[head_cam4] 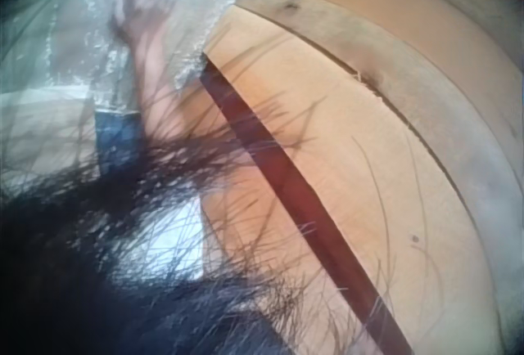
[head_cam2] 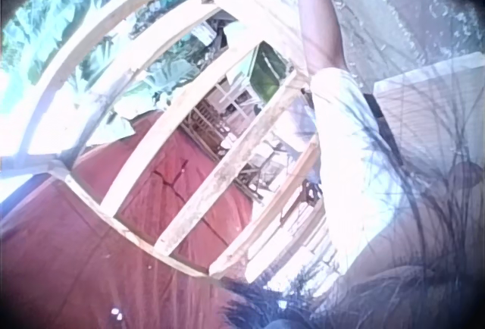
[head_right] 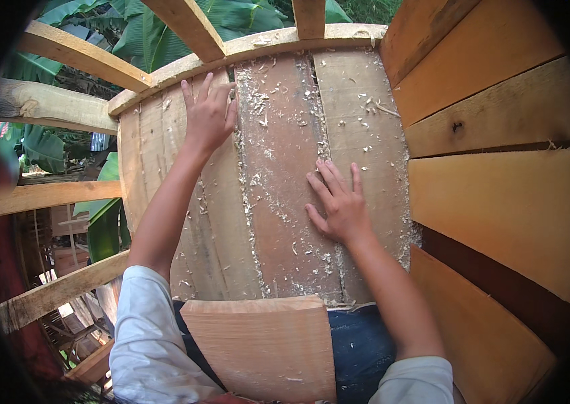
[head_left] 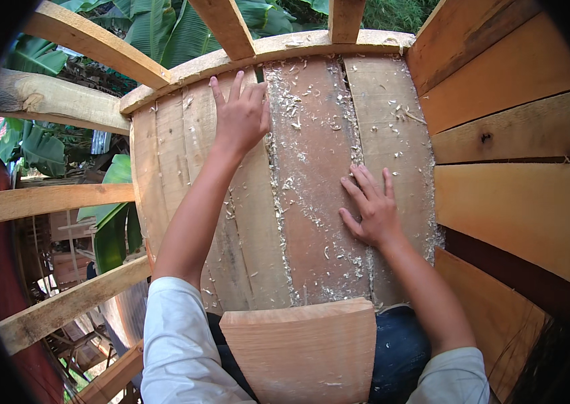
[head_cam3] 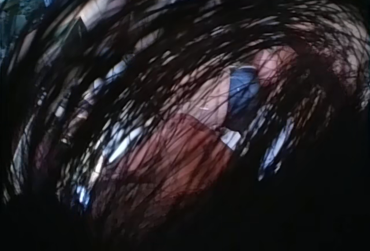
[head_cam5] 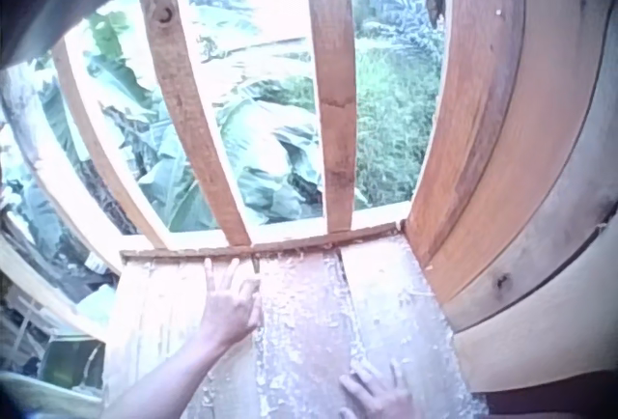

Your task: The person is sitting on a wooden floor and using their hands to gather and remove wood shavings from the surface. They repeatedly sweep the debris into piles and then discard it.

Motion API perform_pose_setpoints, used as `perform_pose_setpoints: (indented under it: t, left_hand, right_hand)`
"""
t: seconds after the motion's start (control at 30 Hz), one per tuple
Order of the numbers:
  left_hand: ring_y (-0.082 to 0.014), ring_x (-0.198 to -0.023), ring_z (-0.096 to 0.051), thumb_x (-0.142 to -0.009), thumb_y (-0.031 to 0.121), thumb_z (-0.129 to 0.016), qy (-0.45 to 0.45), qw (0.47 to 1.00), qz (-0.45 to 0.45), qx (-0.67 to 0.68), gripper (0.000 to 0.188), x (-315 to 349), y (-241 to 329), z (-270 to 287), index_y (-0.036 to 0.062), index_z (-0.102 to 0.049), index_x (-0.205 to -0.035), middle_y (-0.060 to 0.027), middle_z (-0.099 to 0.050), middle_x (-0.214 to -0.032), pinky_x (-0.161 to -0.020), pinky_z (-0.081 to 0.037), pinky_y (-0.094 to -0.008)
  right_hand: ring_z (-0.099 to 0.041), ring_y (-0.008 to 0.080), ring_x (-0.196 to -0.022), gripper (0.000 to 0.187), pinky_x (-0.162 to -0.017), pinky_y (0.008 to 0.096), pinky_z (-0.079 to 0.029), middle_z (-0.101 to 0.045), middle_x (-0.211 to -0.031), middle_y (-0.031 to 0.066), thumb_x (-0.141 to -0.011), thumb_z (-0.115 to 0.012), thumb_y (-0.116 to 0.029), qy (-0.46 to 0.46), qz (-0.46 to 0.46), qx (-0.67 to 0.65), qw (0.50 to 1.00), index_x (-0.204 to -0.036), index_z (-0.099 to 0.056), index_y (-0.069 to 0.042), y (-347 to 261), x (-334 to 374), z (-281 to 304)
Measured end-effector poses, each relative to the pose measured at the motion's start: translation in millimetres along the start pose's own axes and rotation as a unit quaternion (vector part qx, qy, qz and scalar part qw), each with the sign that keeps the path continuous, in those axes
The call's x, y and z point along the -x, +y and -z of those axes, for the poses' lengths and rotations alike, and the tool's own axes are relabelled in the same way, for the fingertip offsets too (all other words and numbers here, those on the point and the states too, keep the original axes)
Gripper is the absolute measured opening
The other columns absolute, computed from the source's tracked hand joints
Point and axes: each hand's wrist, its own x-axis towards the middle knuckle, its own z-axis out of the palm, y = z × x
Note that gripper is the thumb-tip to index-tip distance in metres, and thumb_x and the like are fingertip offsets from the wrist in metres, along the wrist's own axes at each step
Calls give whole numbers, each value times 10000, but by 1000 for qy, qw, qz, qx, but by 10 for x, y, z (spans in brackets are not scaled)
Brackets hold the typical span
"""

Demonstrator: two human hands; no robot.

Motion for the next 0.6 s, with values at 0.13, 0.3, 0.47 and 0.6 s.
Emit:
perform_pose_setpoints:
  t: [0.13, 0.3, 0.47, 0.6]
  left_hand:
    - [-304, -1513, -176, -997, 465, -446, 19, 998, 20, -64, 507, -49, 6, -118, 104, -614, -1311, -160, -462, -1486, -1163, 16, -668]
    - [-328, -1509, -180, -997, 485, -443, -40, 986, 111, -116, 536, -314, 113, -19, 110, -577, -1356, -161, -413, -1525, -1162, -49, -671]
    - [-275, -1507, -209, -1017, 456, -407, 27, 998, -24, -43, 536, -277, -31, -290, 173, -458, -1469, -85, -423, -1536, -1181, -61, -642]
    - [-253, -1504, -222, -1021, 475, -381, -37, 995, 28, -86, 565, -255, -36, -274, 163, -432, -1489, -83, -407, -1548, -1187, -54, -631]
  right_hand:
    - [-375, 229, -1430, 563, -1202, 580, -144, -452, -1496, 96, -855, -661, -373, -8, 4, 0, 1000, -1355, -556, -138, -23, -11, 33]
    - [-377, 233, -1428, 563, -1203, 578, -144, -450, -1495, 99, -853, -663, -370, -4, 3, -2, 1000, -1358, -554, -144, -15, 3, 14]
    - [-378, 231, -1427, 566, -1201, 579, -151, -450, -1497, 97, -849, -668, -368, -3, 7, -1, 1000, -1357, -555, -144, -40, -12, -1]
    - [-380, 236, -1425, 568, -1200, 582, -150, -449, -1497, 100, -849, -667, -369, -3, 9, -2, 1000, -1357, -555, -141, -12, 1, -9]
